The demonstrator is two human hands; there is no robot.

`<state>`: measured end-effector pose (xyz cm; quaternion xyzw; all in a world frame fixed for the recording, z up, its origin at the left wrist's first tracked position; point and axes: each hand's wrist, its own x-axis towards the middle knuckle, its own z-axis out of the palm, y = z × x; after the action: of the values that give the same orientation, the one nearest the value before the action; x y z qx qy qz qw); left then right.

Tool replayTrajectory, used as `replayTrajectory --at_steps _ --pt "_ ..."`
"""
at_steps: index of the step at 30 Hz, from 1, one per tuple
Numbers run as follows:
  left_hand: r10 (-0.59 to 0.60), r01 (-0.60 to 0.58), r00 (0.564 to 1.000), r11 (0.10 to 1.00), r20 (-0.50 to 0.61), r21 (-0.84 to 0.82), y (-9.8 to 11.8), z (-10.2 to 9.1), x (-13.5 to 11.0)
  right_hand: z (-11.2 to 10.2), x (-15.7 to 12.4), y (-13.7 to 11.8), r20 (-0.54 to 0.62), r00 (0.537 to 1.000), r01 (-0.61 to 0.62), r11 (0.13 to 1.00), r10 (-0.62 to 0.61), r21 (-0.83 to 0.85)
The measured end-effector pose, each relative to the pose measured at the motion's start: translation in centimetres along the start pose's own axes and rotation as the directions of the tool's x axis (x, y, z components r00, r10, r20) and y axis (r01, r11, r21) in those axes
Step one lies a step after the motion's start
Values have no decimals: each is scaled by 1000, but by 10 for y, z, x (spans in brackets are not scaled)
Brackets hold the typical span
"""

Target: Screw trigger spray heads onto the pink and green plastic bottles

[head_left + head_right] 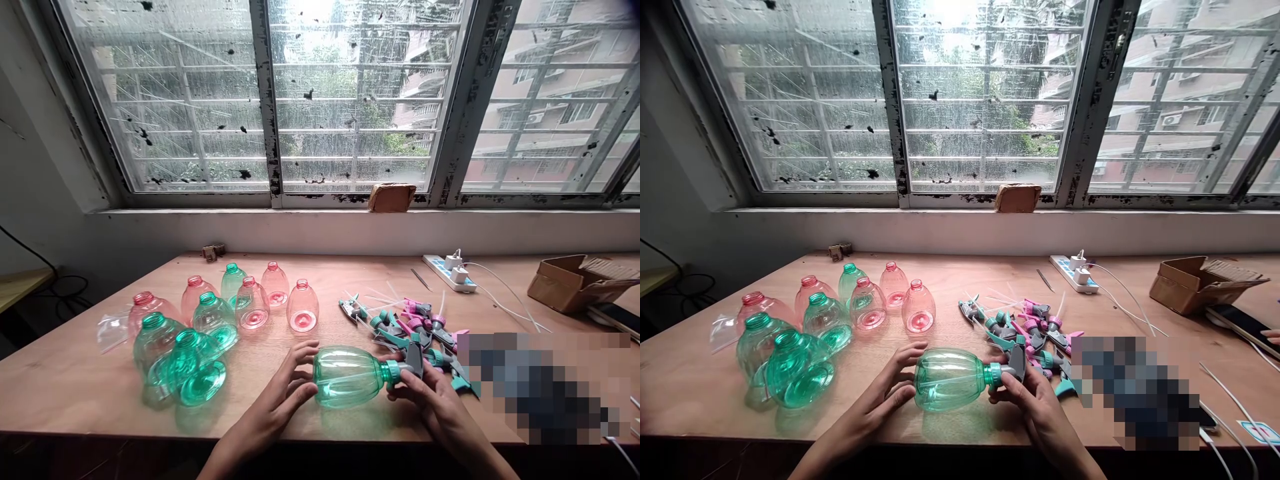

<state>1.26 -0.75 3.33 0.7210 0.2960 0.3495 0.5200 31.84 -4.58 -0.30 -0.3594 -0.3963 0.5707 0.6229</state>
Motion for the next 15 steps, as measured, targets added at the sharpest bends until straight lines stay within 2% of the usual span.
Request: replayTrajectory --at_steps 6,12,15 --pt "-40 40 999 999 -23 6 -3 2 2 0 -2 0 -18 1000 -5 1000 5 8" --pt "-135 140 990 967 -37 213 5 4 -2 0 0 1 -30 999 -24 1000 24 15" --pt "-146 150 989 962 -36 229 7 3 -4 -1 0 2 -17 999 -27 1000 27 2"
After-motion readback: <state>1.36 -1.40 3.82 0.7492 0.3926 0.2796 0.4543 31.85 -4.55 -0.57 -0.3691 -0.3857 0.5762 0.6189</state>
